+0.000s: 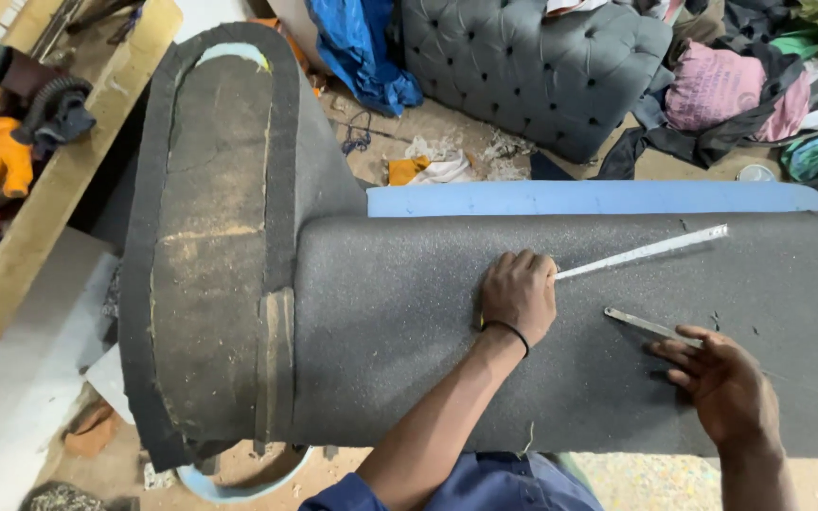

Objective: The person measures a large piece of dark gray foam using a tape measure and a metal ruler. They repeatedly align the tools along the foam's surface and use a pointed tool to mark measurements at various intervals.

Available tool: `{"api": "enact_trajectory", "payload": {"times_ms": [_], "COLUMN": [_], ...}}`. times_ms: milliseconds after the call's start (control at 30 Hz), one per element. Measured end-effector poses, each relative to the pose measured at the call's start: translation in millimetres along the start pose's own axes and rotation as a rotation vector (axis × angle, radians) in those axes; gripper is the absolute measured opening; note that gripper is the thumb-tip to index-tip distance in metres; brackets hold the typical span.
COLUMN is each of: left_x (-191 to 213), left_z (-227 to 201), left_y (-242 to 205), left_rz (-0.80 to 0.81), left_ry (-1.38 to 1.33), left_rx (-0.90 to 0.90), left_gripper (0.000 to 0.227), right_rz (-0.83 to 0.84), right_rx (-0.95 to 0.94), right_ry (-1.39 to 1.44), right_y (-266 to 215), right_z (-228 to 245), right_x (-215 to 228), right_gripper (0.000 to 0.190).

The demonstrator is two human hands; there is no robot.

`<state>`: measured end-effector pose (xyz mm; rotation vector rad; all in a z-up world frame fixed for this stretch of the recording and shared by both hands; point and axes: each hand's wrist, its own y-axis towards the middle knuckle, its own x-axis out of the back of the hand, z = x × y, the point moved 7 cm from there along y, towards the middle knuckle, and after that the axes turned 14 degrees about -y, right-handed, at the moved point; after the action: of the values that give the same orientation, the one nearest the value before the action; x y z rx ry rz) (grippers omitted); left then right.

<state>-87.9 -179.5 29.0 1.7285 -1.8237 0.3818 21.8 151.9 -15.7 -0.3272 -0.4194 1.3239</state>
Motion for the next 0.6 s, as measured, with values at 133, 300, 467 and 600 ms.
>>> {"api": "enact_trajectory", "payload": {"times_ms": [133,300,467,600], "left_x": [2.0,5.2,5.8,34.3], "left_z": [0.5,3.2,12.0,20.5], "left_y": [-3.9,-1.3,16.2,40.5], "left_rz": [-0.009,0.019,0.068,0.158], "left_ry": [-0.048,-0.114,-0.248,-0.154], "left_rx": [-0.01,0.011,0.056,0.16], "left_gripper": [0.011,0.018,0.027,0.029], "right_rz": [0.071,0.031,0.162,0.12], "right_rx": [0.112,-0.048,0.02,-0.002], "right_ry": [0.193,-0.009,0.147,0.111], "right_y": [-15.1,-19.7,1.8,1.5], "right_z": [13.9,0.6,-12.5,-11.5], "right_x": [-17.6,-58.6,-39.8,-41.5], "right_gripper": [0.039,0.042,0.042,0.039]}}
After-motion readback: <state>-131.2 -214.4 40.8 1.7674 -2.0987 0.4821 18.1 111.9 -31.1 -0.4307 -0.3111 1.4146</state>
